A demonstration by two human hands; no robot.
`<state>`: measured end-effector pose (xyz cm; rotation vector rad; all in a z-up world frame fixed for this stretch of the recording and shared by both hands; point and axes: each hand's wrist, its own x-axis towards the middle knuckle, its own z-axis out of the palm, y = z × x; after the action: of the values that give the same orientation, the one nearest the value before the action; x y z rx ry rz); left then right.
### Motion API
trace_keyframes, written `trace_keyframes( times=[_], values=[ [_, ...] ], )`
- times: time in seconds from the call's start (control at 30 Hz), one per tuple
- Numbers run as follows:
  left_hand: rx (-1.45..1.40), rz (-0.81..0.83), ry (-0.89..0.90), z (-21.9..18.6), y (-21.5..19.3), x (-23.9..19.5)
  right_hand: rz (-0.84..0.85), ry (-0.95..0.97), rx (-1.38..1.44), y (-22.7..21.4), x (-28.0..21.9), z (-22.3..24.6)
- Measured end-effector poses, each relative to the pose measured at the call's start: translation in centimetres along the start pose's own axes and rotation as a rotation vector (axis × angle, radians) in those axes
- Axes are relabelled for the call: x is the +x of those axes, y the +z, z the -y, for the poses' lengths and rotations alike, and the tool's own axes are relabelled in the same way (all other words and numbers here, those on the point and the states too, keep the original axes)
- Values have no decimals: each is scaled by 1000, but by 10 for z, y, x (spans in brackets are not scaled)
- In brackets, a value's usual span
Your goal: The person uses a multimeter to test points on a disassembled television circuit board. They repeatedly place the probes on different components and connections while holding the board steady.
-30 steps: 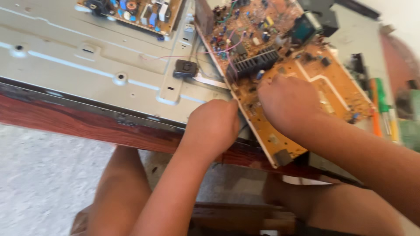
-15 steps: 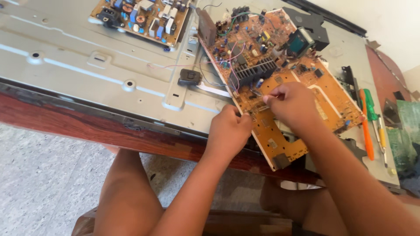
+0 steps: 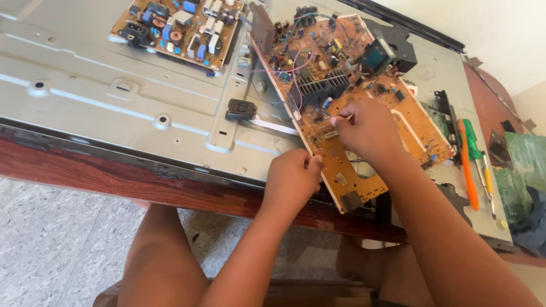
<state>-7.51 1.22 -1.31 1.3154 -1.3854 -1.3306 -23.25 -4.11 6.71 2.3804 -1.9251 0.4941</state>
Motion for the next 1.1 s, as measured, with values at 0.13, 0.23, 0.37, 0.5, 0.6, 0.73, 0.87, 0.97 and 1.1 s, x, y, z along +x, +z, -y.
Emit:
trace_keyframes(
  times=[0.13, 0.23, 0.37, 0.5, 0.6, 0.73, 0.87, 0.97, 1.1],
  values=[
    [-118, 138, -140, -4, -2, 2, 188, -3, -368, -18, 8, 17],
    [-215, 138, -203, -6, -4, 2, 221, 38, -381, -21, 10, 30],
    [-189, 151, -230, -6, -1, 1, 295, -7, -428, -20, 10, 31],
    [-125, 155, -279, -7, 1, 2, 369, -157, -575, -25, 17, 27],
    [-216, 158, -267, -7, -2, 2, 487, -212, -699, -32, 24, 32],
    [26, 125, -144, -7, 3, 3, 536, -223, -788, -37, 29, 38],
    [260, 127, -63, -2, 1, 7, 434, -53, -549, -20, 22, 39],
    [251, 128, -51, -3, 5, 9, 355, 87, -351, -8, 18, 22],
    [305, 112, -18, -4, 2, 9, 385, 370, 5, 7, 25, -4]
  ],
)
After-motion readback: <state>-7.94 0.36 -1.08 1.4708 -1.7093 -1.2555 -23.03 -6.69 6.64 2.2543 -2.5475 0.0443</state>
